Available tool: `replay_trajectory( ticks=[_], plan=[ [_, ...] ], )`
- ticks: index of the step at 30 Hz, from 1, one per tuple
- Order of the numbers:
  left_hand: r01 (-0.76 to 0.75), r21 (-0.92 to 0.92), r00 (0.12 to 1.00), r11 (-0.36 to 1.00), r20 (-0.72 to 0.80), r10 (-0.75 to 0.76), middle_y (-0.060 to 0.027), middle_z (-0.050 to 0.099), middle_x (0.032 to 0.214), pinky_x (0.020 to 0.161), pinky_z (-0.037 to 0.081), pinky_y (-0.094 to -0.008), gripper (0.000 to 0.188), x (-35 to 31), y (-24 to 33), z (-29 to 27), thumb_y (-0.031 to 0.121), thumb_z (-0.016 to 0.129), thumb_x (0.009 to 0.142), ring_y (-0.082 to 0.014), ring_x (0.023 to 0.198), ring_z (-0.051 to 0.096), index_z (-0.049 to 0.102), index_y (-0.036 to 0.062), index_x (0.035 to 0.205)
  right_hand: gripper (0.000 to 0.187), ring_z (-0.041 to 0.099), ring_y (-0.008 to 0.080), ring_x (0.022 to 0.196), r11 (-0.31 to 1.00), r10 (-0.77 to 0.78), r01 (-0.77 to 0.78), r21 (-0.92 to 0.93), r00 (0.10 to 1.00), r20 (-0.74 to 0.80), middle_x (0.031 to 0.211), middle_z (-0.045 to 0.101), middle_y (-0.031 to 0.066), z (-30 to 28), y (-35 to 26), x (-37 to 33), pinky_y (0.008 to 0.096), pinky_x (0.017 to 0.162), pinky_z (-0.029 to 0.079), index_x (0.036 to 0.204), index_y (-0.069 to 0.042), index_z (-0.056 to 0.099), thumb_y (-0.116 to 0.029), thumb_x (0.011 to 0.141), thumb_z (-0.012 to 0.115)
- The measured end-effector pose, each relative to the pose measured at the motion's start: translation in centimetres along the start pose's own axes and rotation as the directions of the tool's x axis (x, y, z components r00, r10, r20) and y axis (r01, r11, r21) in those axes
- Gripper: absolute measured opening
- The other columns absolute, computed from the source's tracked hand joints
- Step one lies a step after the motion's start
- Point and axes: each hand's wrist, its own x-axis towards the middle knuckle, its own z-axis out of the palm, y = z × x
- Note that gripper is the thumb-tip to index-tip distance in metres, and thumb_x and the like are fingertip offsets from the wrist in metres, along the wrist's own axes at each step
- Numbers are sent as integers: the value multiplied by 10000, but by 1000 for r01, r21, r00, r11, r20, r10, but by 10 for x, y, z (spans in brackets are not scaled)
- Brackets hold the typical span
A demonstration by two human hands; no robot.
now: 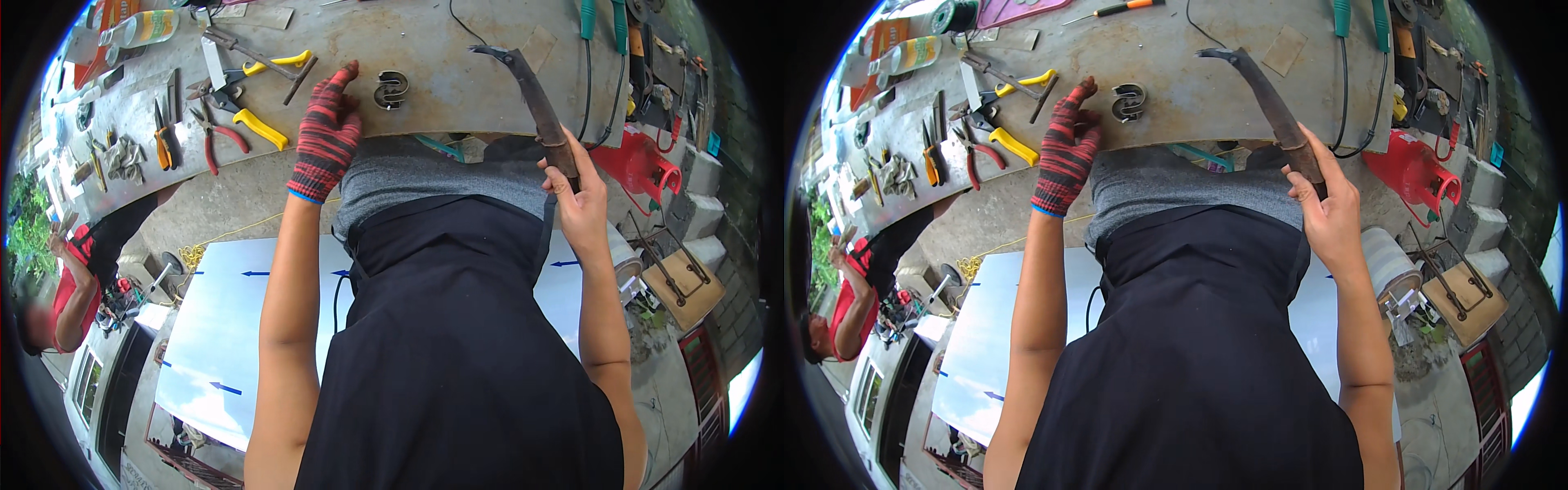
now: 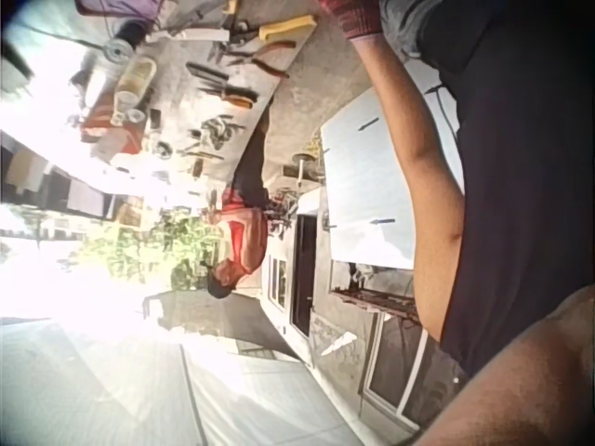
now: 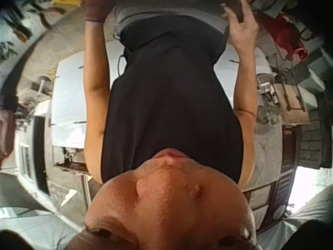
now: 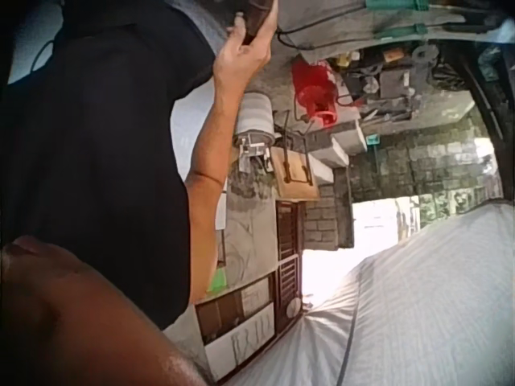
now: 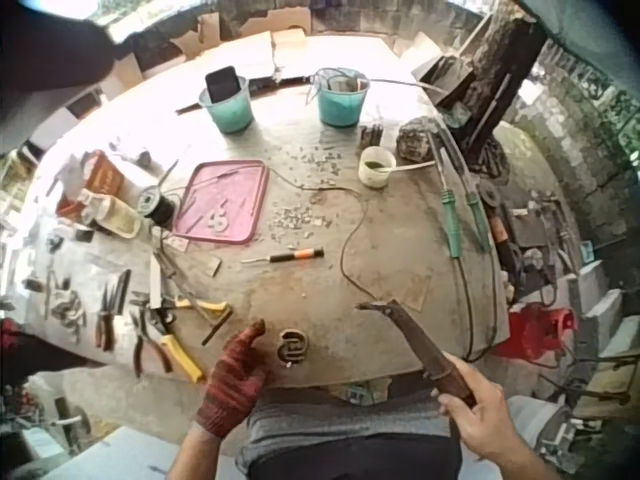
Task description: The person assembles a small metal component by inserting a thin metal rod into a cylindrical part. They repeatedly pick up a metal file to smooth the edges of the rod and the part, then reinsert the rod to check the fit. The process involves alternating between filing and testing the assembly on a cluttered workbench.
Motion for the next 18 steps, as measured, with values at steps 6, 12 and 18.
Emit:
replay_trajectory(
  ticks=[6,12,18],
  plan=[
    [-197,312,980,929,76,182,-144,516,1489,1031,521,-372,862,19,9,9,31,807,765,-329,1238,579,478,189,1547,500,659,108,862,997,-41,46,59,996,-85,1108,730,92,2,3,-10,267,787,561,1505,-38,511,-27,1017,619],
    [-184,263,982,947,10,188,-149,592,1388,1075,494,-439,805,23,-12,20,109,836,727,-364,1284,570,540,175,1473,311,672,109,816,974,-160,213,79,889,-430,1069,718,82,-48,5,2,269,762,563,1329,9,545,-86,1041,614],
    [-67,282,998,957,34,60,-85,591,1283,945,528,-358,823,22,10,21,41,811,726,-239,1056,619,530,163,1490,347,740,199,868,978,-183,41,-205,641,-746,1034,721,159,-185,66,53,357,766,567,1286,9,566,-178,1011,662]
  ],
)
